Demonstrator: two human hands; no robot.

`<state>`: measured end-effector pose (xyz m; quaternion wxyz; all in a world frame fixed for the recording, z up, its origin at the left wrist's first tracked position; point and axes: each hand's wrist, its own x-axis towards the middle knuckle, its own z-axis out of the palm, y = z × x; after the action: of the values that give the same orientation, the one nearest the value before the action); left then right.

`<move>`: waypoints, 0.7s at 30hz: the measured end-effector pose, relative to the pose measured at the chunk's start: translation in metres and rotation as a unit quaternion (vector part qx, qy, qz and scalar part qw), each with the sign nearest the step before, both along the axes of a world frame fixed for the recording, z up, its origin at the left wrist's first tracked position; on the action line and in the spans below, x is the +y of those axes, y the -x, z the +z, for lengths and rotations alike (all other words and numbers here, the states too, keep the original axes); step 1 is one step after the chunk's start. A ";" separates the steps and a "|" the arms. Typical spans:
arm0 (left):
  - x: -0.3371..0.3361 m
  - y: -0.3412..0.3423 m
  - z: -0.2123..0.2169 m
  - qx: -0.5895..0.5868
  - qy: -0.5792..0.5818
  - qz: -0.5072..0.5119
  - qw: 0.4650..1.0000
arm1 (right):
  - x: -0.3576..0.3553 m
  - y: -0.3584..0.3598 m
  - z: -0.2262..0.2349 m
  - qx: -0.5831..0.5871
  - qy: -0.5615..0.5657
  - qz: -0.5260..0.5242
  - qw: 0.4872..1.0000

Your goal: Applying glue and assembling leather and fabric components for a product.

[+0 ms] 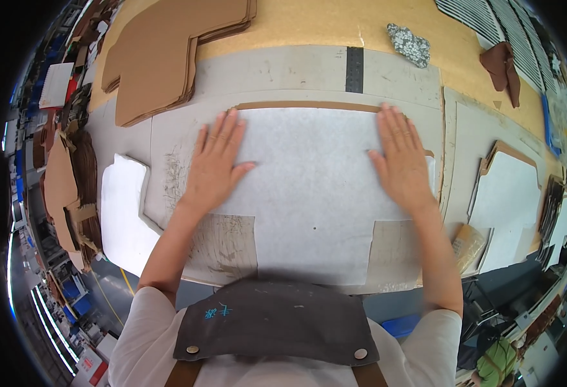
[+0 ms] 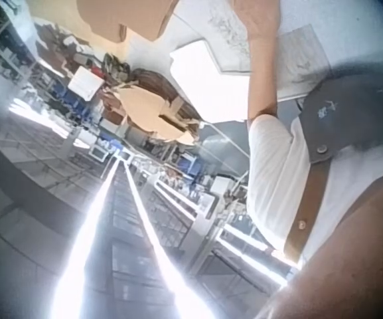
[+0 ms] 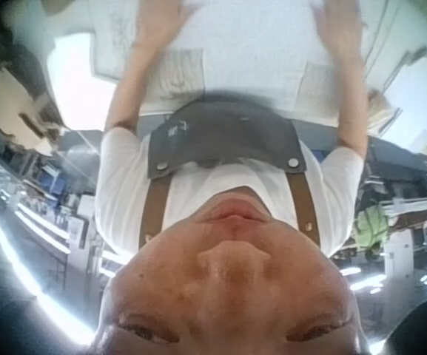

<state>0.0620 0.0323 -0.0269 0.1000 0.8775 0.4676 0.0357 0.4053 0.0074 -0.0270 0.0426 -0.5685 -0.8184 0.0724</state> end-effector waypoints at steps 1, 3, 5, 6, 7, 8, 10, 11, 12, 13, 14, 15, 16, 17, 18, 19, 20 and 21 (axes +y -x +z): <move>0.002 0.010 -0.002 0.003 -0.024 0.055 0.998 | 0.002 -0.015 -0.004 -0.010 -0.032 -0.032 0.999; 0.005 0.022 -0.002 0.005 -0.046 0.111 0.993 | 0.001 -0.031 -0.005 -0.020 -0.064 -0.064 0.996; 0.003 0.028 0.003 -0.037 -0.071 0.153 0.985 | -0.002 -0.034 -0.002 0.005 -0.086 -0.105 0.991; 0.000 0.027 0.006 -0.035 -0.071 0.156 0.985 | -0.006 -0.030 0.001 0.007 -0.085 -0.102 0.991; -0.004 0.025 0.010 -0.061 -0.071 0.130 0.987 | -0.012 -0.024 0.008 0.028 -0.072 -0.104 0.992; -0.007 0.026 0.013 -0.084 -0.073 0.105 0.988 | -0.018 -0.017 0.013 0.050 -0.058 -0.105 0.992; -0.012 0.037 0.010 -0.106 -0.087 0.128 0.982 | -0.028 -0.017 0.016 0.059 -0.062 -0.109 0.990; -0.014 0.040 0.010 -0.133 -0.099 0.145 0.975 | -0.032 -0.017 0.018 0.063 -0.066 -0.120 0.989; -0.015 0.041 0.010 -0.130 -0.099 0.147 0.975 | -0.035 -0.015 0.019 0.065 -0.065 -0.118 0.989; -0.014 0.040 0.011 -0.163 -0.095 0.180 0.965 | -0.036 -0.012 0.020 0.073 -0.063 -0.118 0.988; -0.014 0.039 0.013 -0.195 -0.092 0.212 0.953 | -0.035 -0.008 0.019 0.081 -0.062 -0.117 0.988; -0.012 0.040 0.013 -0.192 -0.094 0.216 0.953 | -0.033 0.000 0.018 0.084 -0.062 -0.112 0.988; -0.009 0.041 0.013 -0.213 -0.079 0.217 0.949 | -0.028 0.013 0.016 0.105 -0.070 -0.088 0.988; -0.006 0.042 0.012 -0.238 -0.062 0.217 0.945 | -0.023 0.026 0.017 0.122 -0.077 -0.065 0.987; -0.004 0.042 0.012 -0.238 -0.063 0.220 0.944 | -0.017 0.040 0.018 0.121 -0.077 -0.061 0.988; -0.002 0.042 0.012 -0.235 -0.041 0.220 0.946 | -0.009 0.055 0.018 0.172 -0.074 -0.034 0.982; 0.000 0.041 0.013 -0.234 -0.019 0.220 0.947 | -0.001 0.070 0.020 0.220 -0.070 -0.008 0.973; 0.002 0.041 0.013 -0.235 -0.021 0.223 0.946 | 0.008 0.086 0.019 0.220 -0.071 -0.004 0.973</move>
<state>0.0208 0.0341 -0.0142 0.1776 0.7196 0.6137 0.2720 0.3197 0.0151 -0.0081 0.2620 -0.5371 -0.7899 0.1374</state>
